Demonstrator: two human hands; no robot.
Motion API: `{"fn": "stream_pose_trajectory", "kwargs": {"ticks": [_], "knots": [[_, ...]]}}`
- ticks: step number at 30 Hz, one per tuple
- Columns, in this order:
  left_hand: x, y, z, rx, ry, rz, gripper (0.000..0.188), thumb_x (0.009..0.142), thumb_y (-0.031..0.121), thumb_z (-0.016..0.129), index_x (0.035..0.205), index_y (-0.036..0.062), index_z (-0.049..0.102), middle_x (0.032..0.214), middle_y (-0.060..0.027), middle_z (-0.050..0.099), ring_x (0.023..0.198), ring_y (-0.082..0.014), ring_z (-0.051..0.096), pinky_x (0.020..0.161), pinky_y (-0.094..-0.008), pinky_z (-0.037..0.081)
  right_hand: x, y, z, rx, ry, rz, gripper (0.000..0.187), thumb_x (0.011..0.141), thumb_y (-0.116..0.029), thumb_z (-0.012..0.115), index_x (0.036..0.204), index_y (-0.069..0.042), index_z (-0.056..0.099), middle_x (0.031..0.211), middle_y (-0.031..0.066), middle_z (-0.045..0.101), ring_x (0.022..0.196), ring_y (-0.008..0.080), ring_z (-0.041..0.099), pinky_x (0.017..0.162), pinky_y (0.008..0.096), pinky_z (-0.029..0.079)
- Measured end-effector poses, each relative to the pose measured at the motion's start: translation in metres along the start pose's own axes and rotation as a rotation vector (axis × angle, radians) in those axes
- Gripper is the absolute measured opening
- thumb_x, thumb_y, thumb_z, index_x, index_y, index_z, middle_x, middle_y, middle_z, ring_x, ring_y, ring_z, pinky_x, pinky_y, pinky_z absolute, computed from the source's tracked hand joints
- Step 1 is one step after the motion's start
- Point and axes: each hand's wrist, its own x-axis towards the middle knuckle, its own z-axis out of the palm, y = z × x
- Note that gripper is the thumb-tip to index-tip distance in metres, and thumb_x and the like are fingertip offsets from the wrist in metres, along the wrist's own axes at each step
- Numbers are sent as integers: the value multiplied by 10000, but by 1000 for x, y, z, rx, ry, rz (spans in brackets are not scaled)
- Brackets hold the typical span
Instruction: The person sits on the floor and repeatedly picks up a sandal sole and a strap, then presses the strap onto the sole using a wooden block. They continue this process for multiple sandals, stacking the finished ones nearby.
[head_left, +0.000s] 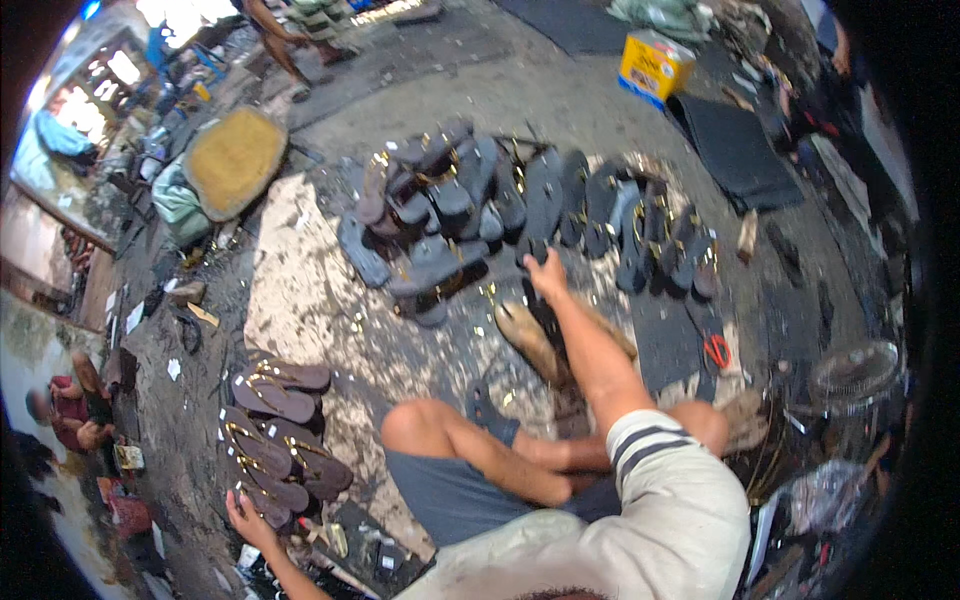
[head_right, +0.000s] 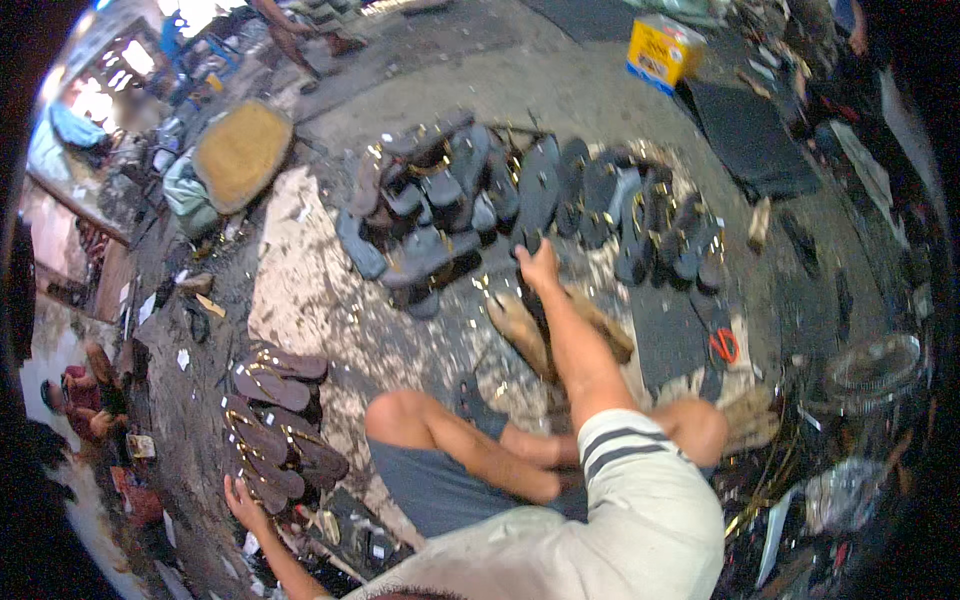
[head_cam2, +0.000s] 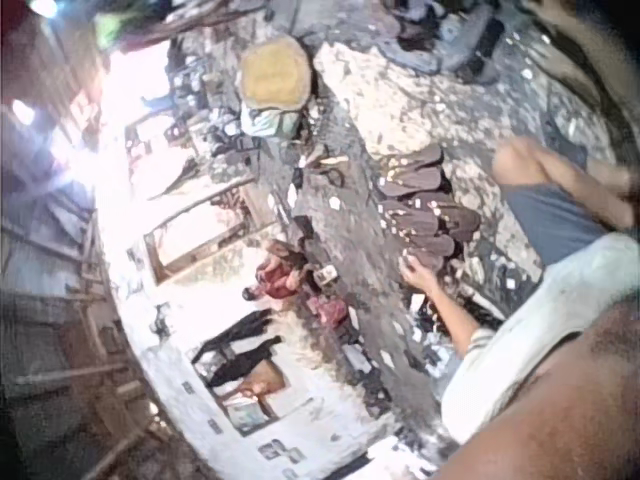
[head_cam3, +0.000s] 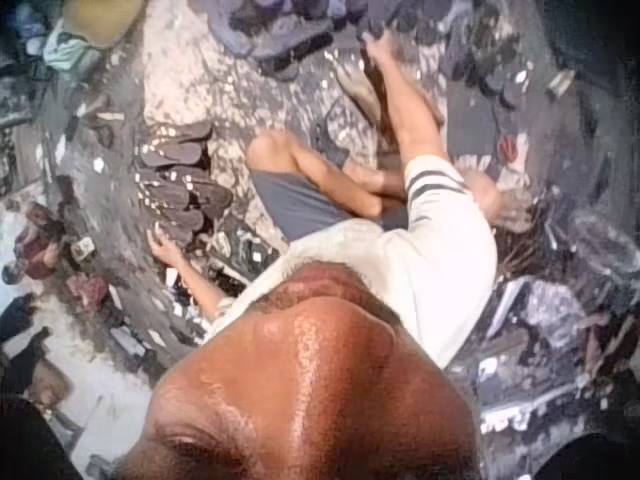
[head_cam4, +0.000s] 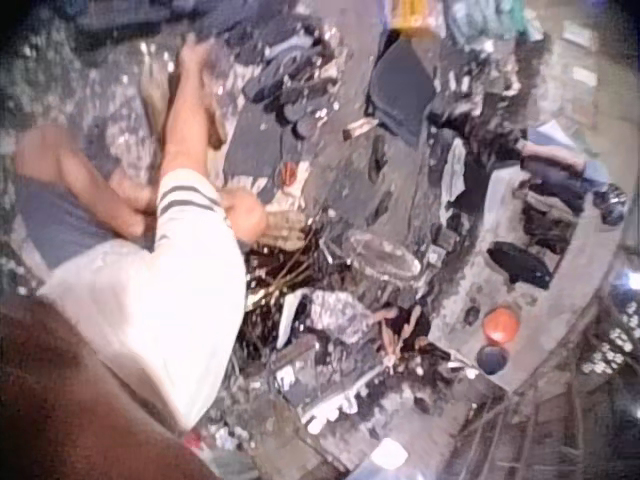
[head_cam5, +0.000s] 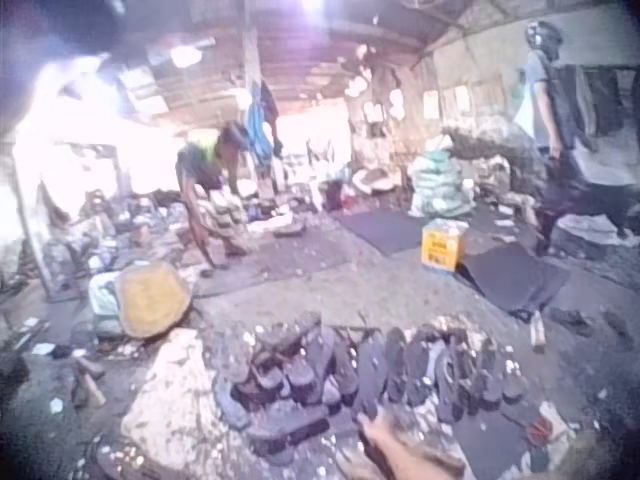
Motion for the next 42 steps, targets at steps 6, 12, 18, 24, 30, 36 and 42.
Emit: {"fn": "stream_pose_trajectory", "kwargs": {"ticks": [6, 12, 18, 24, 30, 36, 42], "knots": [[-39, 99, -25, -444, 6, -242, 423, 1012, 263, 574, 1377, 52, 531, 1302, -41, 582, 1121, -129, 569, 857, -229, 446, -6, -60, 45, -126, 147, 272, 930, 718, -359, 856, 1438, -42, 360, 1349, 241, 521, 1275, 427, 482, 1077, 504, 381], [-49, 254, 42, -849, -225, -139, 426, 1002, 291, 590, 1352, 51, 548, 1314, -54, 589, 1148, -182, 596, 885, -272, 476, -14, -49, -21, 866, -113, 394, 359, 895, -299, 726, 1131, -64, 591, 1056, 96, 661, 918, 240, 649, 716, 371, 563], [-96, 361, 117, -878, -872, -111, 497, 991, 229, 601, 1436, 51, 472, 1355, -116, 553, 1146, -181, 587, 865, -284, 531, -206, -110, -125, 1139, -593, 319, 200, 998, -223, 601, 1140, -85, 571, 1025, 39, 641, 869, 141, 621, 688, 309, 551], [-142, 397, 169, -789, -683, 485, 446, 964, 115, 621, 1391, 41, 518, 1293, -121, 571, 1071, -182, 588, 930, -286, 465, -333, -80, -176, 617, -806, -91, 374, 980, -233, 651, 1257, -15, 526, 1024, 0, 588, 893, 76, 529, 759, 248, 471], [-190, 381, 123, -775, -957, 435, 240, 926, 94, 668, 1161, 48, 683, 988, -16, 655, 847, -86, 585, 744, -234, 479, -322, -62, -204, 553, -810, -252, 516, 958, -310, 680, 1306, 34, 514, 1088, 22, 593, 959, 89, 540, 827, 264, 473], [-232, 346, 101, -924, -1199, 148, 210, 902, 97, 728, 1091, 27, 672, 1026, -26, 662, 888, -78, 608, 771, -236, 498, -336, -109, -217, 633, -1011, -152, 375, 970, -246, 665, 1223, 18, 584, 1027, 29, 657, 919, 85, 585, 799, 254, 497], [-238, 359, 108, -1045, -1117, -7, 351, 928, 50, 672, 1258, 56, 555, 1019, -22, 654, 908, -77, 595, 789, -228, 484, -344, -106, -215, 624, -903, -189, 323, 965, -186, 659, 1198, 28, 593, 990, 22, 648, 897, 75, 571, 778, 251, 495]]}}
